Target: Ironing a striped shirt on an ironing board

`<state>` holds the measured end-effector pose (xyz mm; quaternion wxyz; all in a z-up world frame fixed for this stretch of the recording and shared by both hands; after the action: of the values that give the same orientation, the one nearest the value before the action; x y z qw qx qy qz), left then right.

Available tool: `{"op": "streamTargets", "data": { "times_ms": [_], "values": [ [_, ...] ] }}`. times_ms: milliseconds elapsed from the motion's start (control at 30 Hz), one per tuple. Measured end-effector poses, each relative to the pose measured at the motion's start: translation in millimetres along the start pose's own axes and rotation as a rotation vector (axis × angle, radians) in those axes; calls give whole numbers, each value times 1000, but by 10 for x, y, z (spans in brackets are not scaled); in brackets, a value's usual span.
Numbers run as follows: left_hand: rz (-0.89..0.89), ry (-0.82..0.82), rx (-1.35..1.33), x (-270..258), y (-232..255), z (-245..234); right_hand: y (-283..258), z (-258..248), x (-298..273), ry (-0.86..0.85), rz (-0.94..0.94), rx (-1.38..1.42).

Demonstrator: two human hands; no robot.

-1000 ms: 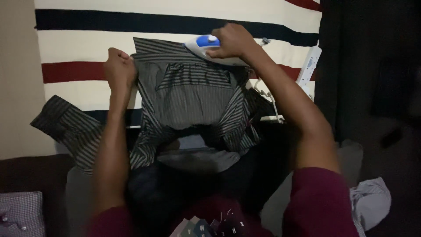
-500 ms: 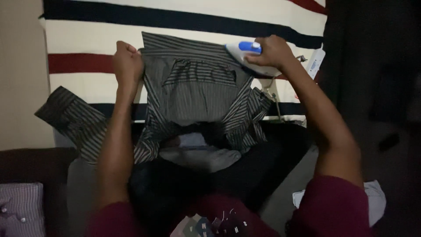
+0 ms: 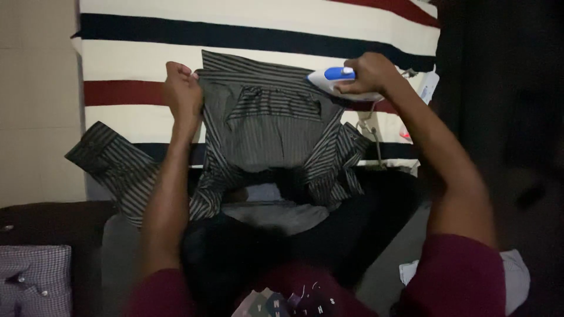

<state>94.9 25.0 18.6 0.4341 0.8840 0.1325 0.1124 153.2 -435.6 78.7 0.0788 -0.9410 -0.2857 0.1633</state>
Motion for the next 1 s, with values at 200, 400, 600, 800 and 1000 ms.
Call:
{"op": "streamTargets", "data": {
  "times_ms": [200, 400, 600, 800, 1000],
  "values": [
    [68, 54, 65, 1, 54, -23, -292, 41, 218, -81, 0, -15],
    [-8, -48, 44, 22, 12, 35, -864, 95, 669, -54, -73, 7],
    [124, 25, 100, 38, 35, 120, -1241, 75, 977, 15, -186, 5],
    [-54, -83, -7, 178, -80, 170, -1469, -37, 1003, 93, -212, 23],
    [-73, -26, -50, 201, -274, 170, -1682, 15, 1252, 107, -253, 26]
  ]
}}
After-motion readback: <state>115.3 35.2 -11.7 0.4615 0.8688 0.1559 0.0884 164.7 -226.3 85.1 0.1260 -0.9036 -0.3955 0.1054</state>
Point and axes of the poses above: each hand's wrist, its own x-axis towards the middle knuckle, its own z-axis out of the palm, y = z × x, the point moved 10 cm from there along x, towards the middle knuckle, and after that the axes turned 10 degrees about x, right-handed, at the moved point
